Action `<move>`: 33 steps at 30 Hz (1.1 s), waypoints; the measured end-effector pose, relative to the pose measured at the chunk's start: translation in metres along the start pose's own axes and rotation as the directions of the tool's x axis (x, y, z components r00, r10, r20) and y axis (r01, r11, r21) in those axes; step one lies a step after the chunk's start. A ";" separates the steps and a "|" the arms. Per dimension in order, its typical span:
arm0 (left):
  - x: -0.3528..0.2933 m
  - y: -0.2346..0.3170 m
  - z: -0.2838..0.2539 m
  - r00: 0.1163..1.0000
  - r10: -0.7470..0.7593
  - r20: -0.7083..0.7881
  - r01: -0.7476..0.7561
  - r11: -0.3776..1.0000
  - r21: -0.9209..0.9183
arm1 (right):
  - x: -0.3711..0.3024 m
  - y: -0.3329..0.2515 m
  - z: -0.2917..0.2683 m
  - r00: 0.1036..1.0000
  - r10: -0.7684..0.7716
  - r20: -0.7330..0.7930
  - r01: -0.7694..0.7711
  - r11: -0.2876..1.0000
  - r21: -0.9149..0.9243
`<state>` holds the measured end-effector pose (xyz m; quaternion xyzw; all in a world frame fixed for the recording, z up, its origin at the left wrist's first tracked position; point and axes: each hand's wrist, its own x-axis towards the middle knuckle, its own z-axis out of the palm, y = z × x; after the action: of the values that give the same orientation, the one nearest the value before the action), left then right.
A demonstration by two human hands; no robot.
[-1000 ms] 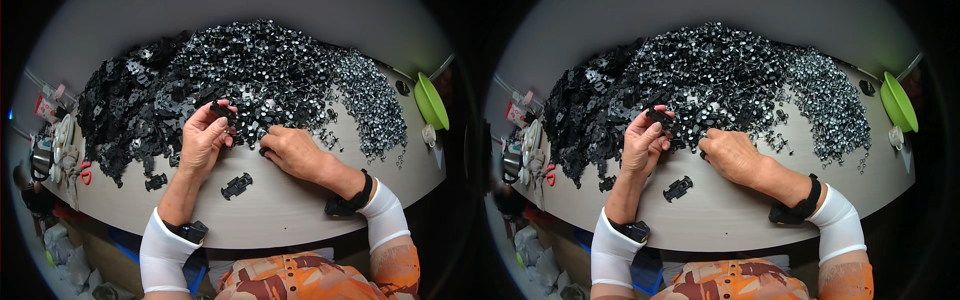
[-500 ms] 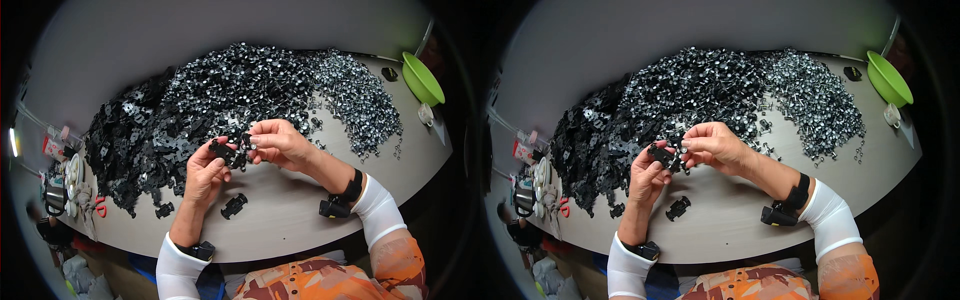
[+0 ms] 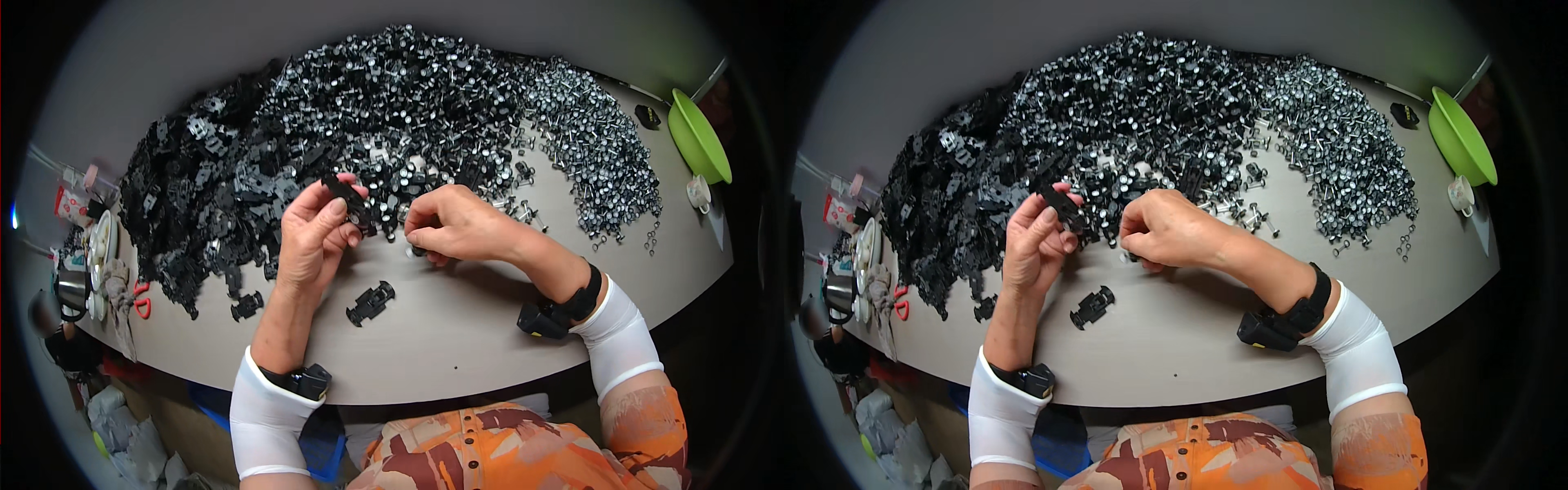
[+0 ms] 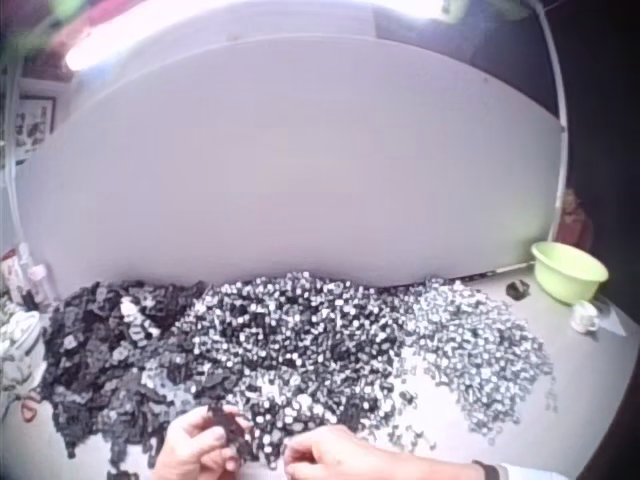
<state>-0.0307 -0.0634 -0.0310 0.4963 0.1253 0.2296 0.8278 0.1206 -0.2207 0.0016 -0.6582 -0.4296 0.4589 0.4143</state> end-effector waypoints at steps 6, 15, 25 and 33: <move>0.004 0.000 -0.002 0.999 -0.013 0.047 0.014 1.000 -0.007 | 0.004 0.007 -0.002 0.936 -0.352 -0.019 0.295 0.813 -0.503; -0.001 -0.002 0.002 0.992 -0.026 0.120 0.038 0.995 -0.095 | 0.002 0.017 -0.008 0.821 -0.489 0.294 0.541 0.503 -0.673; -0.008 -0.005 0.016 0.996 0.011 0.094 -0.018 0.997 0.081 | -0.001 -0.002 0.004 0.626 -0.716 -0.309 0.572 0.691 -0.443; -0.012 -0.014 0.018 0.989 0.055 0.136 -0.097 0.941 0.325 | -0.004 0.000 0.010 0.563 -0.775 -0.287 0.584 0.619 -0.525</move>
<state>-0.0295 -0.0887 -0.0346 0.6461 0.0907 0.2057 0.7294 0.1102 -0.2227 0.0002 -0.5934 -0.6122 -0.0138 0.5224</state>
